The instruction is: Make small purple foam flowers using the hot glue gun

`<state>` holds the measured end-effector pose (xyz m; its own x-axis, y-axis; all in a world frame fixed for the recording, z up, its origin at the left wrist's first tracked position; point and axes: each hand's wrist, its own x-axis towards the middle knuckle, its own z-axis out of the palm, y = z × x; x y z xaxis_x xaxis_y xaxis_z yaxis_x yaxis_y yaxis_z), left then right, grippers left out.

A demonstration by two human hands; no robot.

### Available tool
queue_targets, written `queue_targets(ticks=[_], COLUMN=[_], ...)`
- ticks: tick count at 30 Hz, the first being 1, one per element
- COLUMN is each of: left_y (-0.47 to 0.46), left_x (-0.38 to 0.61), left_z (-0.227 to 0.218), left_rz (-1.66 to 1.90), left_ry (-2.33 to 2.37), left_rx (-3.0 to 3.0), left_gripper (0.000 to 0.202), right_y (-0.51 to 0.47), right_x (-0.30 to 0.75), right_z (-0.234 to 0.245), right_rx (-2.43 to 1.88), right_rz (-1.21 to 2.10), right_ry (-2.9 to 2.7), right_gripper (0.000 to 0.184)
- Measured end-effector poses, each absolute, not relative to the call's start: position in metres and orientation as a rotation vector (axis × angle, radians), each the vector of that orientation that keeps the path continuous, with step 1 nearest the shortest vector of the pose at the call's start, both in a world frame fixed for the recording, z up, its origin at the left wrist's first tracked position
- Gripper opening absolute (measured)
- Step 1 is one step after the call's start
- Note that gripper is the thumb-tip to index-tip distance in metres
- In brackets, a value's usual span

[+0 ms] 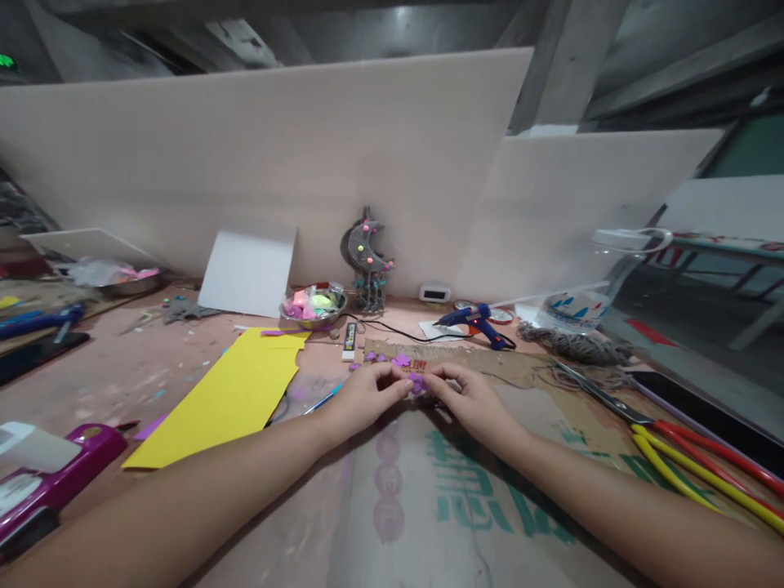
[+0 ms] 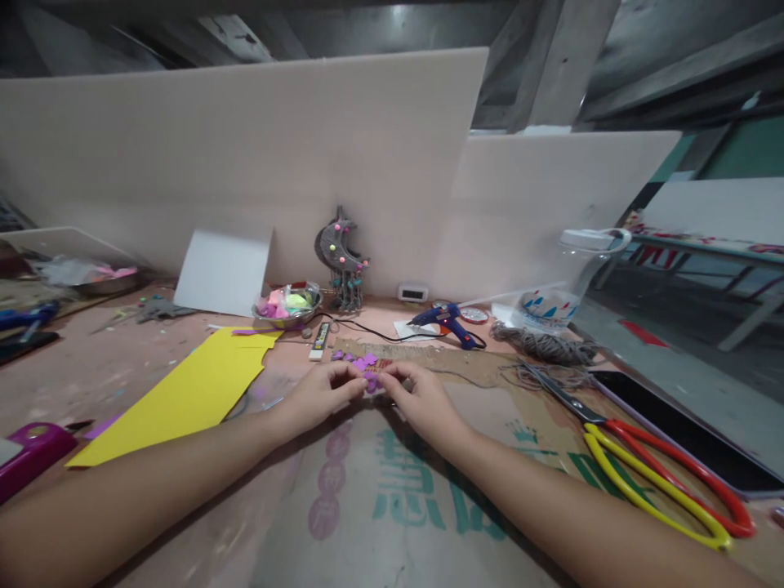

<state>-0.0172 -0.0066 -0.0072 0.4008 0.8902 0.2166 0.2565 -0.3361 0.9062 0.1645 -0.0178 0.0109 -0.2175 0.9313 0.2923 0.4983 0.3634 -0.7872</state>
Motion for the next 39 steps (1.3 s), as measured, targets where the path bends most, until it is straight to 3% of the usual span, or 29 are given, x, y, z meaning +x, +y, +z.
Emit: queue_targets(ticks=[7, 28, 34, 39], left_y=[-0.006, -0.006, -0.004, -0.002], left_x=[-0.017, -0.017, -0.017, -0.016], left_z=[-0.006, -0.007, -0.005, -0.004], left_rz=[0.918, 0.925, 1.020, 1.030], left_ry=[0.976, 1.023, 1.027, 1.043], left_rx=[1.795, 1.827, 1.719, 1.649], left_gripper=[0.035, 0.025, 0.028, 0.028], right_y=[-0.019, -0.016, -0.016, -0.033], right_x=[0.163, 0.165, 0.163, 0.191], right_z=[0.010, 0.003, 0.006, 0.038], right_rx=[-1.252, -1.275, -1.152, -1.116], right_rz=[0.728, 0.562, 0.686, 0.265], right_ry=[-1.925, -2.151, -1.961, -1.994], right_gripper=[0.028, 0.019, 0.023, 0.021])
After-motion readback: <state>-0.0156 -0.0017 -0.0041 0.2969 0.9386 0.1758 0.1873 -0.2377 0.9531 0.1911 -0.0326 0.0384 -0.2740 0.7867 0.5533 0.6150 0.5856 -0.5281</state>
